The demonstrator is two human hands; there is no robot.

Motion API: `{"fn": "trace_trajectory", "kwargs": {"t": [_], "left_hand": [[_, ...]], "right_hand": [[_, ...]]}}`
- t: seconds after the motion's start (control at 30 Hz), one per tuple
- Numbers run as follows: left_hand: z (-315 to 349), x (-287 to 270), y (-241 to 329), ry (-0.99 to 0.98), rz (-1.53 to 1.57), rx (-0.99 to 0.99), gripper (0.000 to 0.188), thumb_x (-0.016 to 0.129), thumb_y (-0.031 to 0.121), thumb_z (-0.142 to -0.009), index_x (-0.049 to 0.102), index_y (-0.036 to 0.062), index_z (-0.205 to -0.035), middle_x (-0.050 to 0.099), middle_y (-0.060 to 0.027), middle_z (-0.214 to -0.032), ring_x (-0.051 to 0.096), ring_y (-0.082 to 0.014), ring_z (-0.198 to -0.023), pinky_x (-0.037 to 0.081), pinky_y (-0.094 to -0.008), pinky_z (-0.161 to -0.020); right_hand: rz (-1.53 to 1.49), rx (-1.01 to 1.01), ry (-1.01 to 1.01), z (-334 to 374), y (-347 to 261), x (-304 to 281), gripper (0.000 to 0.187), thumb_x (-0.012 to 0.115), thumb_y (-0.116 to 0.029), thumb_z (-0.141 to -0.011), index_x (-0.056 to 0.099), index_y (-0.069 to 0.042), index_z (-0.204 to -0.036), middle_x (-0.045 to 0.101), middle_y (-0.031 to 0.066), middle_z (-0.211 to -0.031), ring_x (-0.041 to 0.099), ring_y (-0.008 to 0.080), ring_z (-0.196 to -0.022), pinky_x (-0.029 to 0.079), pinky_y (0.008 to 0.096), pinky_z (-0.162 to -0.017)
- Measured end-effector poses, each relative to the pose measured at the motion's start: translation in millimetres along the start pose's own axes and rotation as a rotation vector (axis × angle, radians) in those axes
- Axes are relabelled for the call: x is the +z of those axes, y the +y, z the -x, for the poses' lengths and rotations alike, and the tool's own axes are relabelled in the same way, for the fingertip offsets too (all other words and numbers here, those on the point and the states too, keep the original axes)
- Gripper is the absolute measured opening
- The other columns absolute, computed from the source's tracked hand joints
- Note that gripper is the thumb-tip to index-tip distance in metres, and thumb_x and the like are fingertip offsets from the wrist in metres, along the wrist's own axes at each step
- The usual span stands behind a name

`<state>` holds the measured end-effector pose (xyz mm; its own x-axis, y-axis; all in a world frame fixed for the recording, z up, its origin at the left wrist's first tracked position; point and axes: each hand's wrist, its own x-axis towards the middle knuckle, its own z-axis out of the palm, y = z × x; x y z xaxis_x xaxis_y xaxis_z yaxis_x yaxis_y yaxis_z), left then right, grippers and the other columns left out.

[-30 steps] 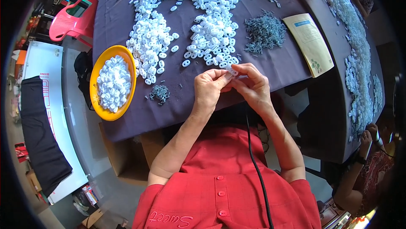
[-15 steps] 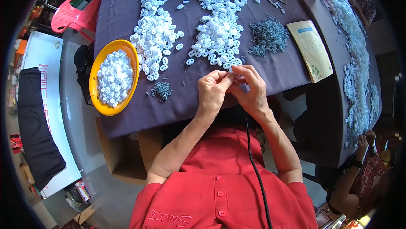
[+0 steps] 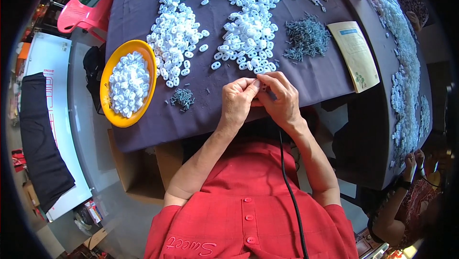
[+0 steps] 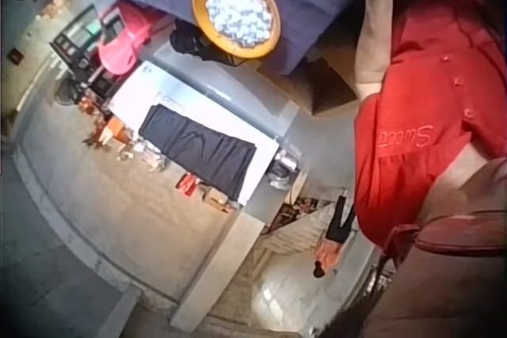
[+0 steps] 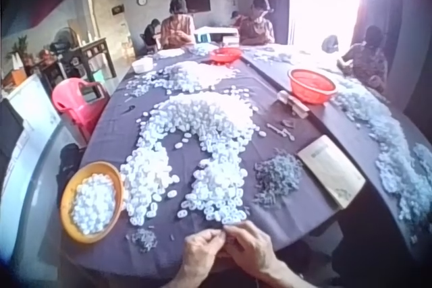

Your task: The person assembles small plastic components by hand, inserting dark components into white plastic frames.

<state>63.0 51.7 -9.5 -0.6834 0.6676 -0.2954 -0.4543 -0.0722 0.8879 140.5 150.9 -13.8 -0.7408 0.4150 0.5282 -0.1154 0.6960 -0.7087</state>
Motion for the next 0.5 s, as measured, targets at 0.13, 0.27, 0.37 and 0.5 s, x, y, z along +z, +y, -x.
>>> {"fn": "trace_trajectory", "kwargs": {"t": [0.13,0.27,0.37,0.5], "left_hand": [[1.8,-3.6,-3.8,0.033,0.01,0.006,0.016,0.053,0.01,-0.089,0.062,-0.004,-0.088,0.064,-0.0085,-0.081,0.063,-0.0133,-0.07,0.055,-0.0262,-0.064],[4.4,-5.2,-7.2,0.058,0.023,0.018,0.016,0.053,0.009,-0.089,0.062,-0.0041,-0.088,0.064,-0.0088,-0.082,0.063,-0.0139,-0.07,0.055,-0.0264,-0.065],[8.0,-7.6,-7.5,0.05,0.036,0.009,0.016,0.053,0.009,-0.089,0.062,-0.0045,-0.088,0.064,-0.0097,-0.082,0.063,-0.0151,-0.071,0.055,-0.0271,-0.067],[12.4,-11.5,-7.0,0.055,0.079,0.003,0.016,0.053,0.009,-0.089,0.061,-0.0051,-0.089,0.064,-0.0109,-0.083,0.064,-0.0163,-0.073,0.055,-0.0289,-0.069]], "right_hand": [[0.037,0.017,-0.042,-0.2,0.8,1.6,0.028,0.065,0.002,-0.07,0.061,-0.003,-0.097,0.061,0.01,-0.091,0.063,0.0232,-0.075,0.052,0.0293,-0.063],[0.044,-0.043,-0.068,0.0,1.6,2.4,0.025,0.063,0.0,-0.07,0.057,-0.002,-0.093,0.058,0.0107,-0.086,0.06,0.0272,-0.073,0.051,0.0331,-0.061],[0.039,-0.081,-0.063,0.7,1.6,3.6,0.026,0.063,0.001,-0.069,0.057,-0.002,-0.094,0.059,0.0105,-0.085,0.06,0.027,-0.073,0.051,0.0329,-0.061],[0.009,-0.081,-0.104,1.2,2.8,5.7,0.027,0.063,0.0,-0.068,0.057,-0.002,-0.094,0.059,0.0105,-0.084,0.06,0.0269,-0.073,0.051,0.033,-0.062]]}}
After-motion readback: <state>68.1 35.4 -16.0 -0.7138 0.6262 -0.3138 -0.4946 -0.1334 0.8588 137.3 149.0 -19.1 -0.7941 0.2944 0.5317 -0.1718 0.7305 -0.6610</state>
